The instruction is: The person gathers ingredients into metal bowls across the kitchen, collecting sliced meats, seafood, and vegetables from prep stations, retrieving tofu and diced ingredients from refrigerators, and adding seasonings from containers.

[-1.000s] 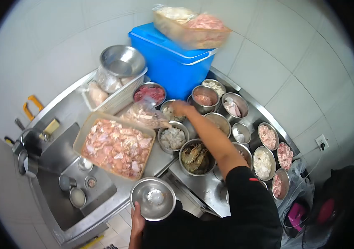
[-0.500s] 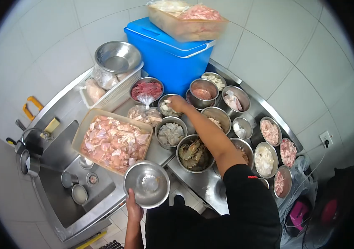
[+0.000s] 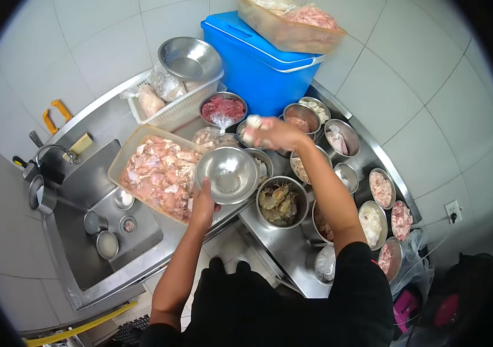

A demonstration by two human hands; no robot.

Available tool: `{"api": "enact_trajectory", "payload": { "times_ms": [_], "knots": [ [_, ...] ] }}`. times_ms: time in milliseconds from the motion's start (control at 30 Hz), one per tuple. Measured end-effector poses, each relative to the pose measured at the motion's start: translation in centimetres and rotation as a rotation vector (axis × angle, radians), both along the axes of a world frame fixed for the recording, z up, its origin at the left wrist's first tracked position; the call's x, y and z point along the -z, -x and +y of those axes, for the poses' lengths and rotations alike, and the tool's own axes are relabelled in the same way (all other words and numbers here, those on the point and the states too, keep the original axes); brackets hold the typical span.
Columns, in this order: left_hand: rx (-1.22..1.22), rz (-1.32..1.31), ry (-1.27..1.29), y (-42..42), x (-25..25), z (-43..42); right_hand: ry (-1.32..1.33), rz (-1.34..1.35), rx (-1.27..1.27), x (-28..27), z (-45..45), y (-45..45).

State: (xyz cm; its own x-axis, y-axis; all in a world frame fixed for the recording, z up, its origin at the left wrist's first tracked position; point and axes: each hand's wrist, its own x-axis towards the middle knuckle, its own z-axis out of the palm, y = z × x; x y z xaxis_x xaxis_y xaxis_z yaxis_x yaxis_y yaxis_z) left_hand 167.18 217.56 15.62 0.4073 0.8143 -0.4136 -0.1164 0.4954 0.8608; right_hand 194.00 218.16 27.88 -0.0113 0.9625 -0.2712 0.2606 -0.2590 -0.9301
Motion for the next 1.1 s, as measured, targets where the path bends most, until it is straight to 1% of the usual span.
{"api": "enact_trajectory", "payload": {
  "times_ms": [33, 100, 133, 167, 200, 233, 267, 300, 333, 367, 433, 467, 500, 533, 567, 600, 667, 700, 733, 767, 800, 833, 900, 933, 967, 1000, 1033, 1067, 1100],
  "knots": [
    [0.047, -0.049, -0.036, -0.6, -0.5, 0.4, 0.031, -0.093, -0.177, -2.1, -1.4, 2.2],
    [0.016, -0.047, -0.083, -1.4, -2.4, 0.0, 0.05, -0.323, -0.29, -0.9, -2.1, 4.1],
    [-0.023, -0.03, -0.13, -1.4, -3.0, -0.2, 0.059, -0.328, -0.285, -0.8, -2.6, 4.7],
    [-0.02, -0.033, -0.124, -1.2, -2.5, 0.0, 0.002, -0.326, -0.29, -1.2, -3.0, 5.6],
    [0.039, -0.04, -0.121, -0.9, -1.8, 0.2, -0.054, -0.318, -0.295, -1.6, -3.4, 6.5],
    [0.096, -0.046, -0.117, -0.5, -1.0, 0.4, -0.045, -0.314, -0.296, -2.1, -3.5, 7.1],
    [0.095, -0.043, -0.107, 0.0, -1.1, 0.1, -0.002, -0.27, -0.21, -2.8, -3.6, 7.6],
    [0.082, 0.007, -0.151, 0.4, -1.3, -0.1, 0.039, -0.225, -0.124, -3.0, -3.5, 7.7],
    [0.071, 0.058, -0.197, 0.8, -1.5, -0.4, 0.032, -0.187, -0.111, -2.4, -3.2, 7.4],
    [0.073, 0.066, -0.19, 1.1, -1.4, -0.5, 0.038, -0.178, -0.111, -2.1, -3.2, 7.6],
    [0.092, 0.053, -0.247, 1.6, -1.5, -0.5, -0.039, -0.209, -0.102, -1.8, -3.0, 7.7],
    [0.094, 0.056, -0.248, 1.8, -1.8, -0.4, -0.068, -0.315, -0.135, -1.6, -2.8, 7.8],
    [0.121, 0.105, -0.233, 1.9, -2.1, -0.3, -0.07, -0.314, -0.134, -1.2, -2.8, 8.0],
    [0.149, 0.152, -0.218, 2.0, -2.2, -0.3, -0.215, -0.477, -0.199, -0.7, -3.0, 8.4],
    [0.155, 0.143, -0.227, 1.9, -0.9, -0.1, -0.364, -0.65, -0.258, -0.6, -3.0, 8.6],
    [0.106, 0.127, -0.237, 1.3, 1.2, 0.6, -0.381, -0.678, -0.221, -0.9, -3.1, 8.9],
    [0.081, 0.079, -0.146, 0.5, 2.6, 1.3, -0.393, -0.729, -0.13, -1.6, -2.1, 8.3],
    [0.092, 0.057, -0.041, 0.2, 2.0, 1.4, -0.337, -0.657, -0.077, -1.4, -1.3, 7.5],
    [0.128, 0.05, -0.053, -0.1, 1.3, 1.5, -0.284, -0.58, -0.029, -1.1, -0.6, 6.5],
    [0.102, 0.092, -0.135, -0.2, -0.2, 1.2, -0.282, -0.588, -0.003, -0.6, 0.0, 5.3],
    [0.068, 0.134, -0.214, -0.2, -0.8, 1.0, -0.306, -0.669, 0.062, 0.2, 0.6, 4.1],
    [0.084, 0.13, -0.22, -0.1, -0.1, 1.3, -0.331, -0.75, 0.127, 0.8, 1.4, 2.9],
    [0.103, 0.112, -0.041, 0.5, 1.4, 1.9, -0.334, -0.737, 0.145, 2.2, 2.4, 0.0],
    [0.117, 0.11, -0.051, 0.5, 1.9, 1.8, -0.399, -0.817, 0.115, 3.2, 2.8, -1.7],
    [0.058, 0.0, -0.056, 0.6, 2.0, 1.7, -0.463, -0.897, 0.08, 3.5, 3.3, -3.1],
    [-0.005, -0.111, -0.058, 0.7, 2.2, 1.6, -0.399, -1.042, 0.097, -0.3, 2.1, -3.8],
    [-0.002, -0.111, -0.061, 1.1, 2.5, 1.7, -0.382, -1.195, 0.16, 0.4, 3.1, -7.4],
    [-0.003, -0.097, -0.091, 1.7, 2.9, 2.0, -0.374, -1.046, 0.384, -0.3, 2.5, -10.2],
    [-0.006, -0.084, -0.122, 1.9, 2.8, 2.3, -0.37, -1.13, 0.507, -1.1, 2.1, -13.0]
  ]
}}
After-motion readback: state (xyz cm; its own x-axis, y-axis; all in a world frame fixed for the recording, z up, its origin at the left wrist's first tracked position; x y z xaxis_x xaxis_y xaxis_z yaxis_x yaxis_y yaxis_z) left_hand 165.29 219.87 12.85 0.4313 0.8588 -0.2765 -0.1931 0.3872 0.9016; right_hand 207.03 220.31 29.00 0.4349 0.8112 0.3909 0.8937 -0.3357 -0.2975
